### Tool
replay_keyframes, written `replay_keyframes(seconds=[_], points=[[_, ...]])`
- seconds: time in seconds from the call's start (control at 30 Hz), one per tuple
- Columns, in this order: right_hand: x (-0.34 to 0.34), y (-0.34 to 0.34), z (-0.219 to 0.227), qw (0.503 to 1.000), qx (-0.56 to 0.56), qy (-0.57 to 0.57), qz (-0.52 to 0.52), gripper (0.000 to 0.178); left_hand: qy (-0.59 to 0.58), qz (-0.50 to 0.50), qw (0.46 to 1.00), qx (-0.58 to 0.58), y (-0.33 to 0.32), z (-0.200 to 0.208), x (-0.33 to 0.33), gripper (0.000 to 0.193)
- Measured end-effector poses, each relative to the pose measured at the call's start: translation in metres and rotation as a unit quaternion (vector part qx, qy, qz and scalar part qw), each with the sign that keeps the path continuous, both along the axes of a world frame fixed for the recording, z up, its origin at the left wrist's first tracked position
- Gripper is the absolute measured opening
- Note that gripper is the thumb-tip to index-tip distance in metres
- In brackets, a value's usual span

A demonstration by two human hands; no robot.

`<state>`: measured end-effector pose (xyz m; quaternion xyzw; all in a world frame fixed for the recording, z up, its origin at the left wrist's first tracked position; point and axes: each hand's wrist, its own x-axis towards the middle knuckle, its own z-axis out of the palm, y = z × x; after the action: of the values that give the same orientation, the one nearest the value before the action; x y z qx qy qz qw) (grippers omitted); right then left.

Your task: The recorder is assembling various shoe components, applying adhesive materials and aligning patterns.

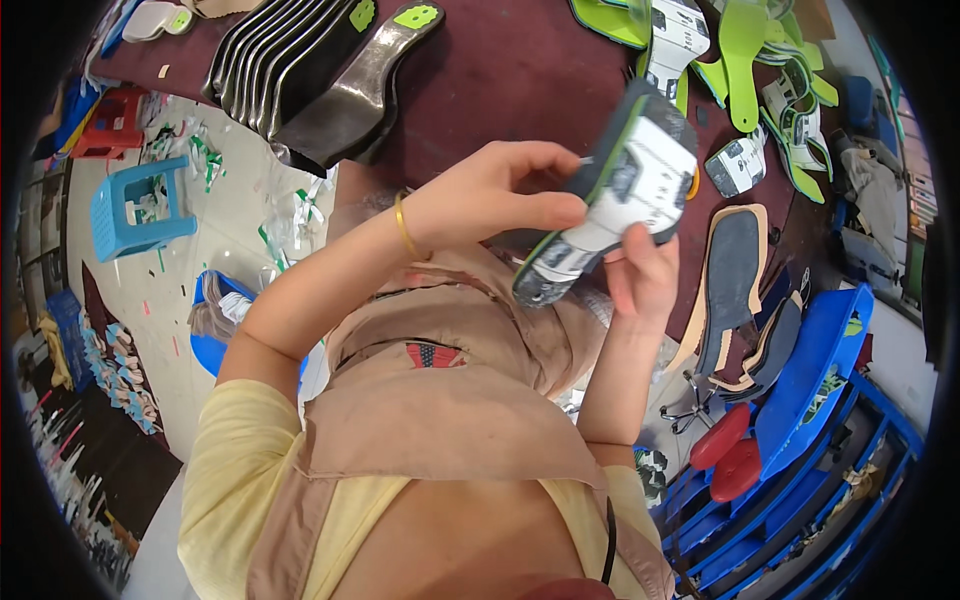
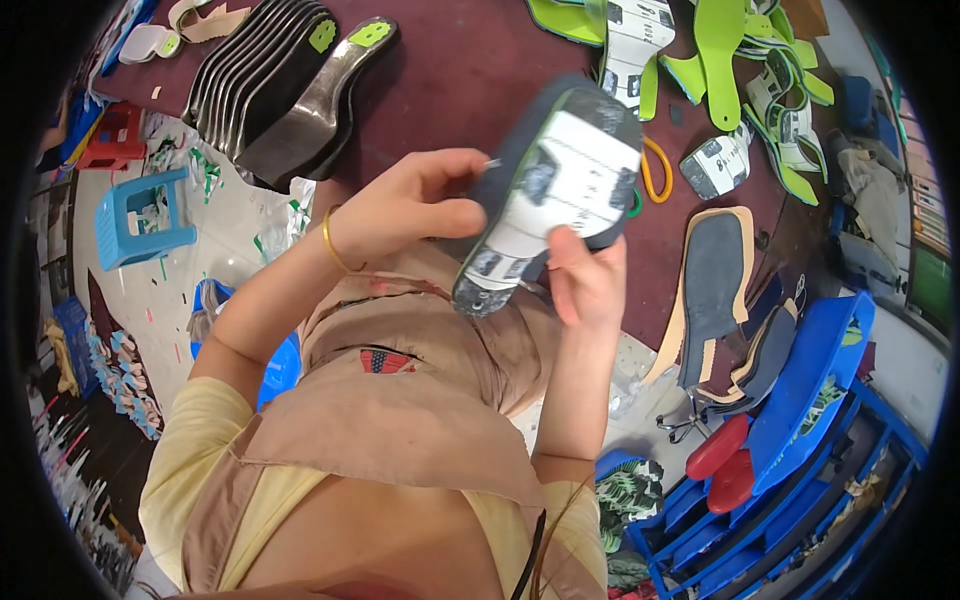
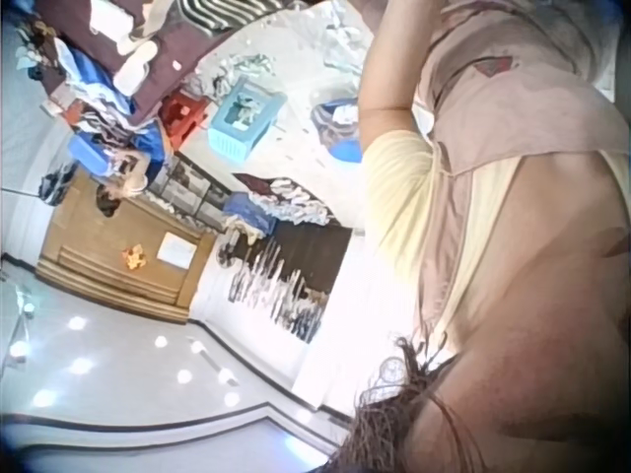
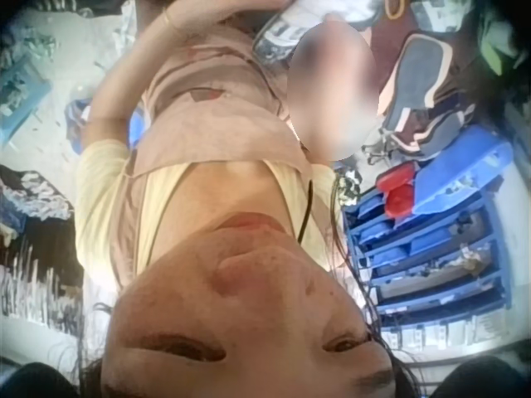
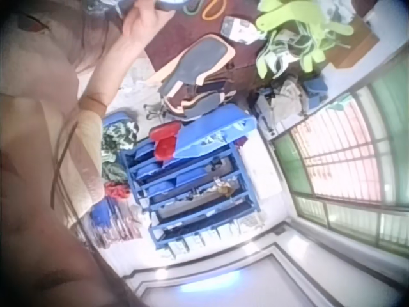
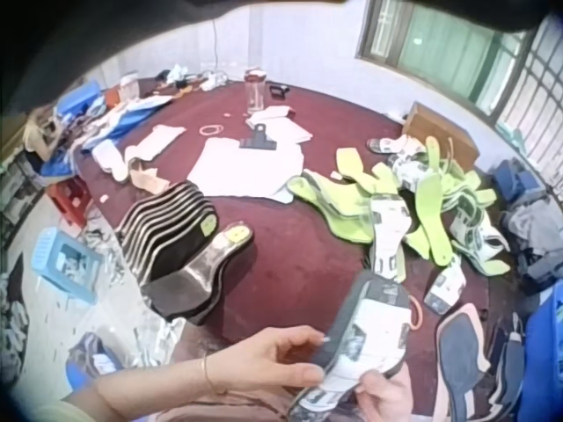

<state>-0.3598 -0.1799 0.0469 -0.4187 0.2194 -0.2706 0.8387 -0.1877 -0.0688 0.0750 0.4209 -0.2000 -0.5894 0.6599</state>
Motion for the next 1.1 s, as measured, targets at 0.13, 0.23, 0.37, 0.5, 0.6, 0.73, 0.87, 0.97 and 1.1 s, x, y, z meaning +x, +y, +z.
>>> replay_keyframes(seconds=[0.13, 0.23, 0.37, 0.5, 0.6, 0.73, 0.87, 0.97, 1.1], points=[[0.004, 0.012, 0.006, 0.998, -0.028, 0.046, -0.019, 0.052, -0.121, -0.079, 0.985, 0.098, -0.007, 0.004, 0.006, 0.038], [0.0, 0.012, -0.003, 0.999, -0.02, 0.032, -0.038, 0.055, -0.237, -0.124, 0.961, 0.067, -0.011, -0.002, 0.01, 0.042], [-0.004, 0.009, -0.002, 0.997, 0.054, -0.041, 0.02, 0.061, 0.268, -0.202, 0.897, -0.286, -0.028, -0.048, 0.031, 0.084], [0.008, 0.012, 0.005, 0.996, 0.022, 0.011, 0.082, 0.061, 0.234, -0.094, 0.968, -0.016, -0.028, -0.022, 0.001, 0.074], [0.02, 0.019, 0.017, 0.995, -0.06, 0.054, 0.057, 0.049, 0.159, -0.011, 0.987, -0.003, -0.028, -0.014, -0.008, 0.065], [0.033, 0.039, 0.028, 0.961, -0.192, 0.176, -0.09, 0.038, 0.132, 0.13, 0.982, 0.032, -0.047, 0.001, -0.012, 0.072], [0.057, 0.073, 0.014, 0.724, -0.592, 0.206, -0.287, 0.026, 0.084, 0.274, 0.958, 0.017, -0.062, -0.022, -0.015, 0.08], [0.051, 0.056, 0.013, 0.811, -0.512, 0.168, -0.226, 0.022, 0.1, 0.304, 0.947, 0.027, -0.063, -0.018, -0.012, 0.073], [0.026, 0.035, 0.03, 0.958, -0.202, 0.189, -0.072, 0.023, 0.27, 0.027, 0.946, 0.177, -0.065, 0.025, 0.005, 0.057]])
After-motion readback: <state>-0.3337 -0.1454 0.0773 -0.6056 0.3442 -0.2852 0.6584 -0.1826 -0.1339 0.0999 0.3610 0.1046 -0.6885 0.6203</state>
